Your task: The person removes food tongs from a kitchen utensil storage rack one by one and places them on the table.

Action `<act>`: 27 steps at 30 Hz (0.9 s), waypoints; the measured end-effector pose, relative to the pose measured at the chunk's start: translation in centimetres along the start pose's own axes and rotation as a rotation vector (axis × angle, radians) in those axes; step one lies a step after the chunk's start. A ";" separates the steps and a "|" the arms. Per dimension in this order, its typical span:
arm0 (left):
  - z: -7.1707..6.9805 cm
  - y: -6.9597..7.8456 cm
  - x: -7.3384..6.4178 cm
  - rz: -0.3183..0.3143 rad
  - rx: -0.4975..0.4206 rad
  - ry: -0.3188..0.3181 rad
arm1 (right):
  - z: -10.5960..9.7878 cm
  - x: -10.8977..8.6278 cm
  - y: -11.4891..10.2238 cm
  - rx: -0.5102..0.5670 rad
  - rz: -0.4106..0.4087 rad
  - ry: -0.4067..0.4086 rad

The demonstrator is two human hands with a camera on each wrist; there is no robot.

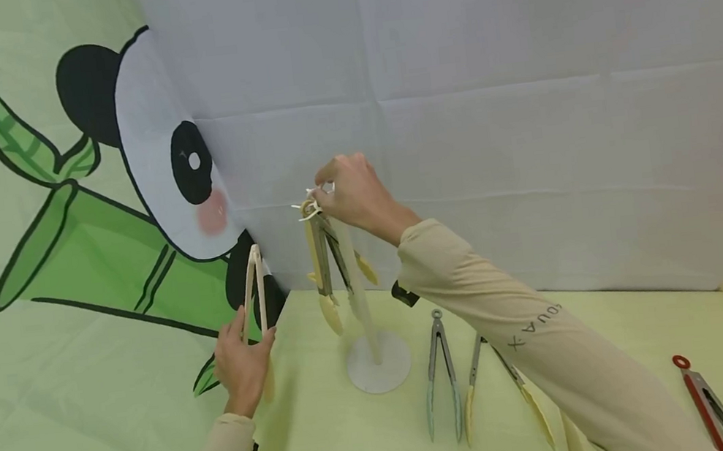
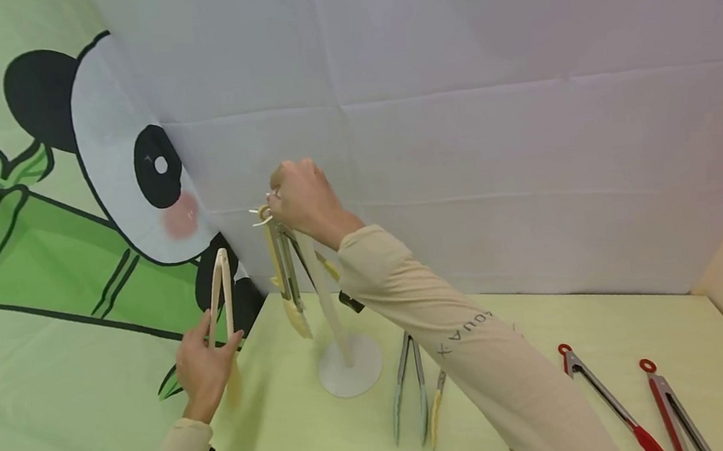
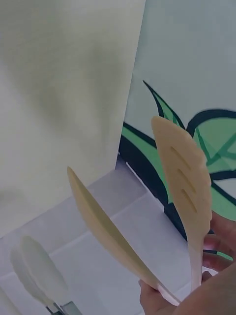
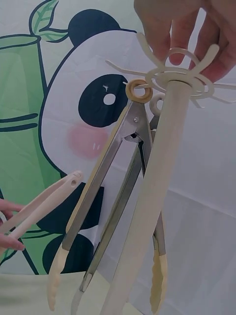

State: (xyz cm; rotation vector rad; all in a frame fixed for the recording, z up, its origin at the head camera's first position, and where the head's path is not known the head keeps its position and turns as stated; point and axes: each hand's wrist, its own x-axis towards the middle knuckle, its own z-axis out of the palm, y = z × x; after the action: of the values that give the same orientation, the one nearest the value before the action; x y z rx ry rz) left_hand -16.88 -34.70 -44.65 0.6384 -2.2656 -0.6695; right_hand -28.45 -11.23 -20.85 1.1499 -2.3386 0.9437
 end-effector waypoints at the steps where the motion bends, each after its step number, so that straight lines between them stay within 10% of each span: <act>1: 0.1 -0.3 0.0 -0.005 0.014 -0.011 | 0.0 0.0 0.0 -0.002 0.000 -0.002; 27: 2.8 -5.0 -0.4 -0.076 0.109 -0.262 | -0.5 -1.1 1.0 0.032 -0.006 -0.032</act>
State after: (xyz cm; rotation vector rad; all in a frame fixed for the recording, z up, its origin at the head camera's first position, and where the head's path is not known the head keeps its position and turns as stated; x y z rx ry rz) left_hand -17.34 -37.43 -49.72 0.7283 -2.5449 -0.7052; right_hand -28.59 -9.78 -21.53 1.1926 -2.3521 0.9702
